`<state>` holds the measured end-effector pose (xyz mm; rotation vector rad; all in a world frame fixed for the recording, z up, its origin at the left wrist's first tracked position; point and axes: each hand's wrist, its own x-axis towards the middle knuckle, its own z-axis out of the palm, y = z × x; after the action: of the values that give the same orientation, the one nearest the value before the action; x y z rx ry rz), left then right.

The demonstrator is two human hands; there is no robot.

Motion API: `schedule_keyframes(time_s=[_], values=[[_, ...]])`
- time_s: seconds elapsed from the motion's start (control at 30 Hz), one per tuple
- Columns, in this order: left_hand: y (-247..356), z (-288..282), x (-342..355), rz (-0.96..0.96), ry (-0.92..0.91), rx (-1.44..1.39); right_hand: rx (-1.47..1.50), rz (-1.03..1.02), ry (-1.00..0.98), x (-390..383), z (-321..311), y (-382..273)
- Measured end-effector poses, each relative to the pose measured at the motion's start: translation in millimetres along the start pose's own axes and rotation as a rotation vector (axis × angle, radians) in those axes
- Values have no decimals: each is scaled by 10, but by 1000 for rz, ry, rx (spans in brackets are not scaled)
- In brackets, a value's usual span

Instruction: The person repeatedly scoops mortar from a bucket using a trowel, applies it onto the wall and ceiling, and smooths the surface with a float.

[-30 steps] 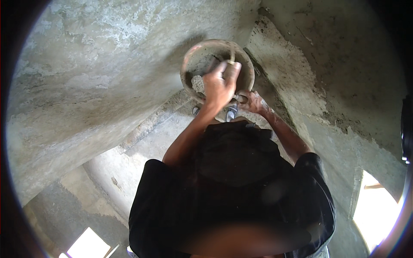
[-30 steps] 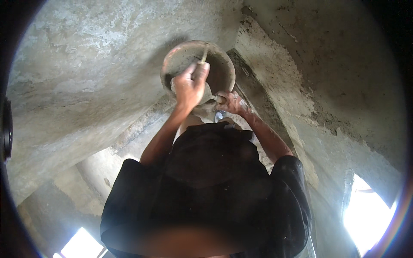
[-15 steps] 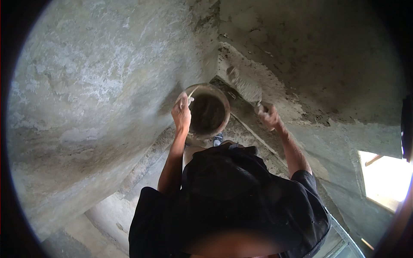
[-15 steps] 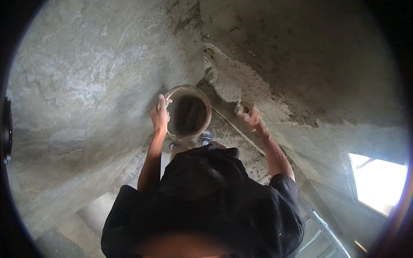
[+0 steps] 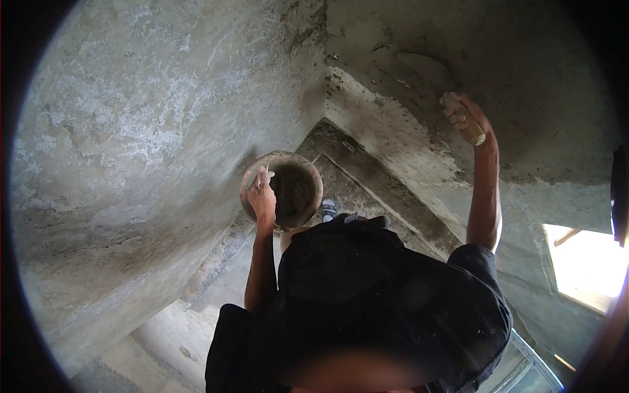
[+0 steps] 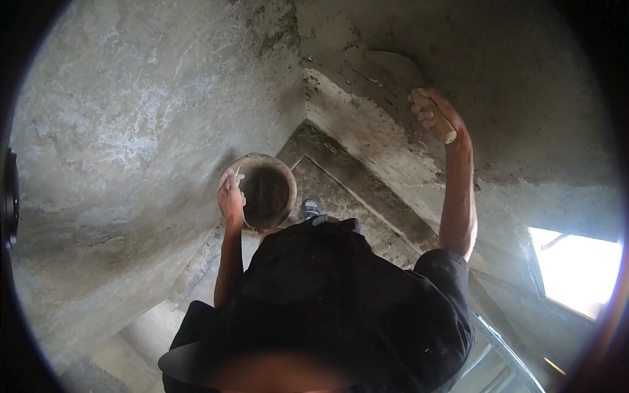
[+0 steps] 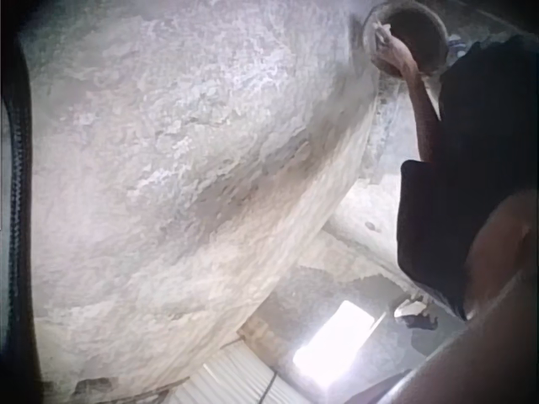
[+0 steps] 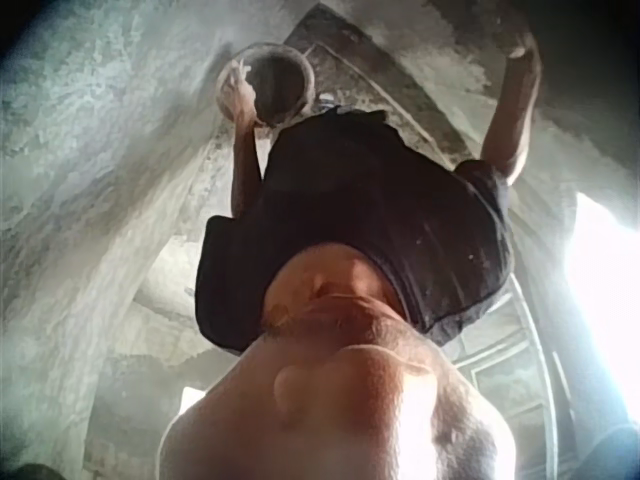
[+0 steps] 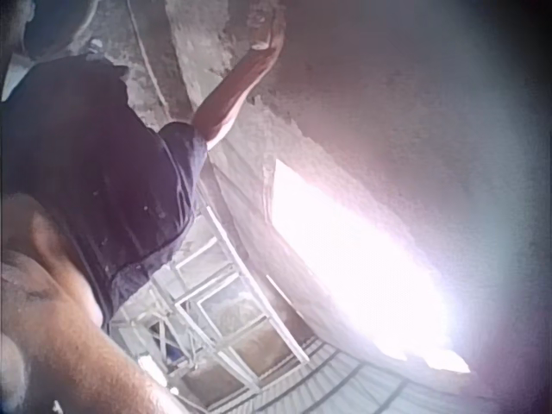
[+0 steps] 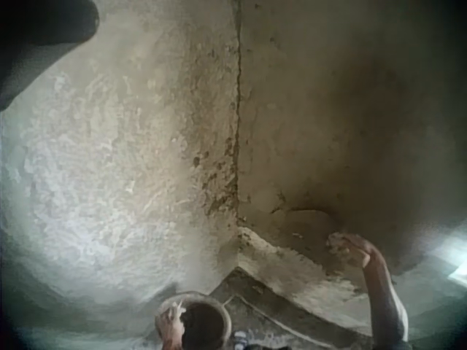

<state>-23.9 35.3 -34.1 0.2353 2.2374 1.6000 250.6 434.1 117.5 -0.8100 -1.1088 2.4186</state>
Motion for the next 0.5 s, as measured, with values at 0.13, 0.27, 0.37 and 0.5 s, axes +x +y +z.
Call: schedule_keyframes(time_s=[0.13, 0.27, 0.37, 0.5], values=[[-289, -70, 80, 16, 17, -12, -76, 6, -16, -269, 140, -416], [-454, -73, 126, 142, 12, -26, -167, -149, 96, -374, 324, -288], [-357, -42, 149, 34, -55, -25, -731, -61, 371, -519, 463, 54], [-191, 28, 52, 131, -11, 56, -798, -12, 401, -665, 501, 621]])
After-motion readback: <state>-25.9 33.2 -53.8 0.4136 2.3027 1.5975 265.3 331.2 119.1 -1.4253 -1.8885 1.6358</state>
